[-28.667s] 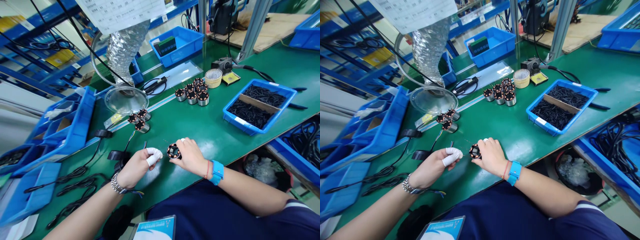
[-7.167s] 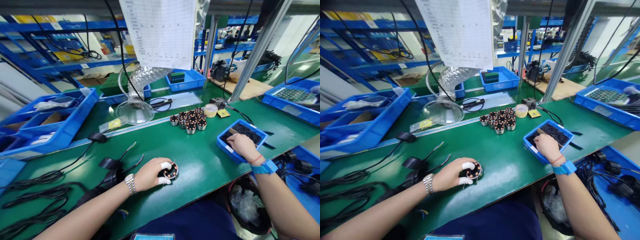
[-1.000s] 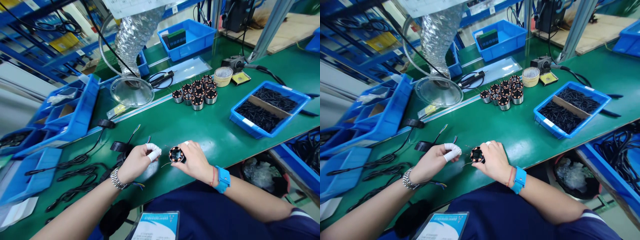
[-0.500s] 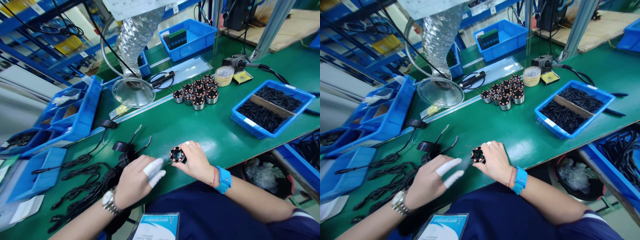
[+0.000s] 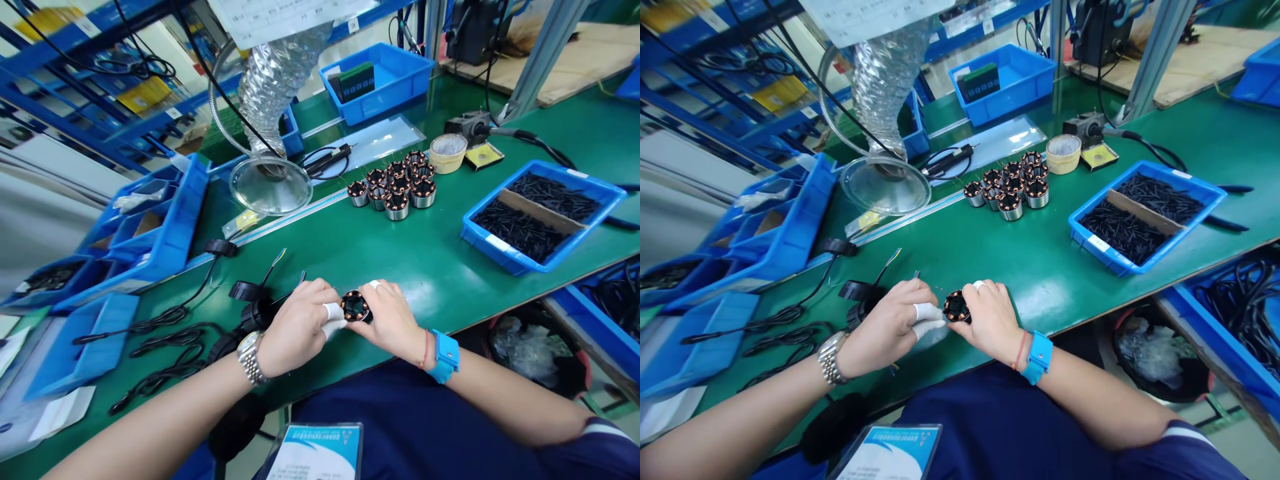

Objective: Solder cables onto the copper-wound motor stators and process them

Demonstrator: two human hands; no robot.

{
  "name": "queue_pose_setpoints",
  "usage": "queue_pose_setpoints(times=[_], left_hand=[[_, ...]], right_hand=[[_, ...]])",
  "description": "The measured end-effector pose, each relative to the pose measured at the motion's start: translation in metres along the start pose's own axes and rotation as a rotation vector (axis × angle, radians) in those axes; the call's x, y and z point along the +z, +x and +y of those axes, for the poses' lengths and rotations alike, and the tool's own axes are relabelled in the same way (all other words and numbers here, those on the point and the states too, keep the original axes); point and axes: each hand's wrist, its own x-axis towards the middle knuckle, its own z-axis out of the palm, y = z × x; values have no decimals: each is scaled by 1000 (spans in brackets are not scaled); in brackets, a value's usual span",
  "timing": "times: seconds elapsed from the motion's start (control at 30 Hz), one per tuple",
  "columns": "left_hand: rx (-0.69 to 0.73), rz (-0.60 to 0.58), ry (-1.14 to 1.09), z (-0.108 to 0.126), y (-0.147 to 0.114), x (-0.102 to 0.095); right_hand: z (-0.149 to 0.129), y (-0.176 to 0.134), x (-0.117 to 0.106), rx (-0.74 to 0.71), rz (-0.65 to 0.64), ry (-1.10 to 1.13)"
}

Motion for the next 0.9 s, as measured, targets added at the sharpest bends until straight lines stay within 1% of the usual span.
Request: queue_pose_setpoints(times=[0.07, 0.13, 0.27, 0.33, 0.4, 0.5, 0.57, 0.63, 0.7, 0.8, 0.83, 0.9], left_hand=[[-59, 11, -41, -1, -3, 2], [-80, 49, -57, -1, -8, -3], [-132, 219, -98, -4, -23, -28], [-194, 268, -106, -6, -31, -34], [-265, 231, -111, -8, -38, -29], [-340, 127, -123, -10, -45, -8], [-350, 110, -122, -10, -49, 4], [-355, 128, -117, -11, -53, 9], [-377, 161, -116, -13, -60, 7], [-407, 187, -121, -18, -76, -1], [-399, 176, -124, -19, -84, -4], [-356, 110, -121, -24, -105, -11]], right_hand=[[-1, 0, 0, 0, 1, -7], [-1, 0, -1, -3, 4, -17], [-1, 1, -1, -10, -5, -7], [0, 2, -1, -4, -9, 6], [-1, 1, 0, 4, -13, 13], [-1, -1, -1, 7, -20, 25], [1, -2, -3, 6, -17, 41], [6, 2, -6, 9, -4, 58], [14, 14, -10, 29, 12, 53], [28, 47, -15, 95, 48, -10], [32, 61, -16, 120, 66, -38], [38, 89, -17, 166, 108, -89]])
